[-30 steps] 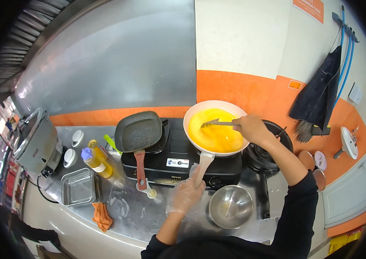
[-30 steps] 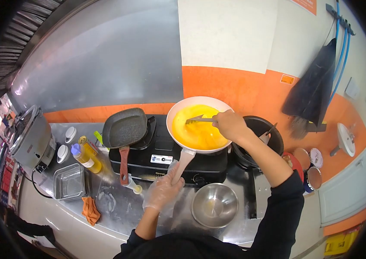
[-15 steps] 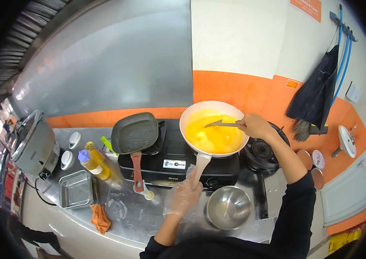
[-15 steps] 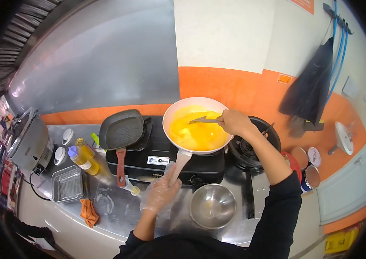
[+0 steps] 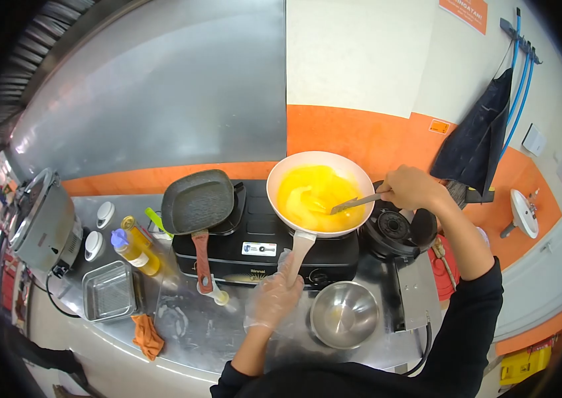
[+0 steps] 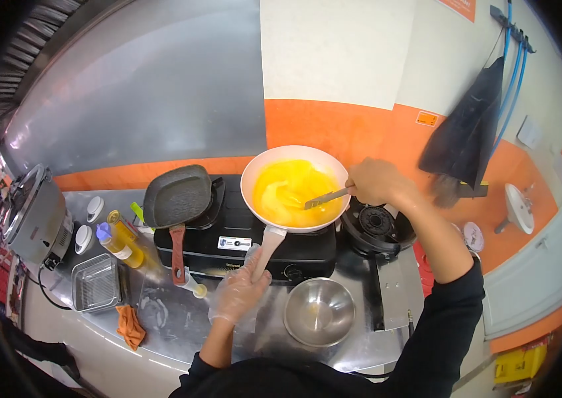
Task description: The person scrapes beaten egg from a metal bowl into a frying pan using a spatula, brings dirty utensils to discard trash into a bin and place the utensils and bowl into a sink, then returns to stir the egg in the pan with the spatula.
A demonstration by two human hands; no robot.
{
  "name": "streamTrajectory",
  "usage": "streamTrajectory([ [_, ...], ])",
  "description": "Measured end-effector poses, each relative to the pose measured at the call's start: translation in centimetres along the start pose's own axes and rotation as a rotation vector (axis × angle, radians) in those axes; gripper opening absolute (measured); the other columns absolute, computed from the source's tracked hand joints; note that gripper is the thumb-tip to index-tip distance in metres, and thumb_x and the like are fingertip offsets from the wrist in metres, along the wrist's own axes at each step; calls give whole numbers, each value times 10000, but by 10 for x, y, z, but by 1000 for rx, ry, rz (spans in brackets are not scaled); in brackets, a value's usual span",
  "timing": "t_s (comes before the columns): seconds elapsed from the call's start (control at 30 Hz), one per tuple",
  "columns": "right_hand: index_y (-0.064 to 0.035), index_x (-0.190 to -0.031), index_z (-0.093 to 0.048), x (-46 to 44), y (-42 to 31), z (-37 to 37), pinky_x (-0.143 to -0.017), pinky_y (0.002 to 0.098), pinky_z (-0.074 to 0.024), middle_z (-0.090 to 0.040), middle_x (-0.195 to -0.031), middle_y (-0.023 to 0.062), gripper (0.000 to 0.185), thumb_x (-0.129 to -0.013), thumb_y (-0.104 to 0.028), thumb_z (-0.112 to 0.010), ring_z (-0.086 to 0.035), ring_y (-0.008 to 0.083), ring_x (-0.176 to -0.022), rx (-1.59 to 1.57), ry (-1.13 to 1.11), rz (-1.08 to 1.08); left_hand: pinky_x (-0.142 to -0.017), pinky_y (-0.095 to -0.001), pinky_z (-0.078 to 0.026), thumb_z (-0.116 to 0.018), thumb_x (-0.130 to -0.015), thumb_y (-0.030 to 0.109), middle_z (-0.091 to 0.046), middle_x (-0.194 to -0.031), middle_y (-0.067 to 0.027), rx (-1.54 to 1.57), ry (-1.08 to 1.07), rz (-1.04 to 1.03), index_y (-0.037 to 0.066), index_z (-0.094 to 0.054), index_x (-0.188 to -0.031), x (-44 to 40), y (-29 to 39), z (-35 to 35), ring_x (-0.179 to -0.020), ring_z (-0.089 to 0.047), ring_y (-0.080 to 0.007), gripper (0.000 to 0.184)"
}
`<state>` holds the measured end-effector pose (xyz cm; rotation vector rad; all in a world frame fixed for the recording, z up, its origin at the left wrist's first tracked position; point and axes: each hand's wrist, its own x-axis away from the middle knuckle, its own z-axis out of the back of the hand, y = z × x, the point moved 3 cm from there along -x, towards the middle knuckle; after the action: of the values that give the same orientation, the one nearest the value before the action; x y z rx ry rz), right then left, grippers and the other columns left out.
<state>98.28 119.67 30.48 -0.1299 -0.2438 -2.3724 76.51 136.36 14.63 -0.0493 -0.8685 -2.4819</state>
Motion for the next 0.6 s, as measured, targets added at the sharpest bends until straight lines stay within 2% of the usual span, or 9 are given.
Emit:
streamTrajectory([
  [0.1, -123, -978, -727, 4, 7, 4, -733, 413, -512, -696, -884, 119, 191, -839, -210, -628, -659, 299, -833, -32, 49, 23, -876, -463, -471, -538, -853, 460, -649, -1024, -247, 20, -3, -9, 303, -371, -1428, 0, -1, 0, -968, -618, -408, 619],
  [0.2, -100, -981, -728, 15, 3, 22, -706, 391, -496, -684, -790, 136, 189, -824, -171, -649, -652, 297, -749, -100, 171, 86, -883, -462, -468, -538, -851, 464, -646, -1033, -247, 35, -8, -1, 310, -367, -1429, 1, -1, 1, -975, -616, -408, 622],
  [0.27, -99, -975, -730, 24, -6, 39, -717, 394, -494, -688, -795, 129, 185, -817, -165, -660, -653, 292, -768, -64, 176, 80, -797, -482, -498, -505, -875, 403, -665, -960, -208, -24, 44, -80, 211, -374, -1425, 2, -1, 0, -879, -641, -382, 597],
  [0.3, -99, -975, -730, 26, -9, 45, -717, 394, -494, -688, -795, 129, 185, -817, -165, -660, -653, 292, -768, -64, 177, 81, -797, -482, -498, -505, -875, 403, -665, -960, -208, -24, 45, -79, 211, -374, -1425, 1, -1, 0, -879, -641, -382, 597],
  [0.37, -99, -953, -735, 28, -16, 55, -719, 386, -499, -693, -814, 124, 166, -820, -150, -650, -654, 287, -784, -10, 158, 96, -882, -462, -468, -537, -854, 456, -643, -1043, -247, 47, 7, -37, 308, -368, -1428, -1, -4, -3, -980, -614, -409, 616],
  [0.5, -100, -945, -736, 26, -33, 65, -707, 390, -509, -696, -832, 115, 169, -809, -139, -643, -655, 296, -762, 24, 66, 89, -886, -459, -467, -537, -856, 450, -642, -1057, -241, 62, -18, -12, 303, -363, -1431, 0, -2, 0, -986, -612, -407, 618],
  [0.57, -110, -963, -734, 21, -41, 56, -678, 398, -518, -691, -828, 129, 197, -798, -135, -630, -658, 305, -743, 124, -59, -3, -812, -485, -491, -505, -876, 401, -659, -978, -216, 17, 14, -75, 219, -343, -1439, 0, -1, 1, -895, -633, -396, 613],
  [0.6, -110, -963, -734, 19, -44, 49, -678, 398, -518, -691, -828, 129, 197, -798, -135, -630, -658, 305, -743, 126, -56, -2, -812, -485, -491, -505, -876, 401, -659, -978, -216, 19, 17, -75, 219, -343, -1439, -1, -3, -3, -895, -633, -396, 613],
])
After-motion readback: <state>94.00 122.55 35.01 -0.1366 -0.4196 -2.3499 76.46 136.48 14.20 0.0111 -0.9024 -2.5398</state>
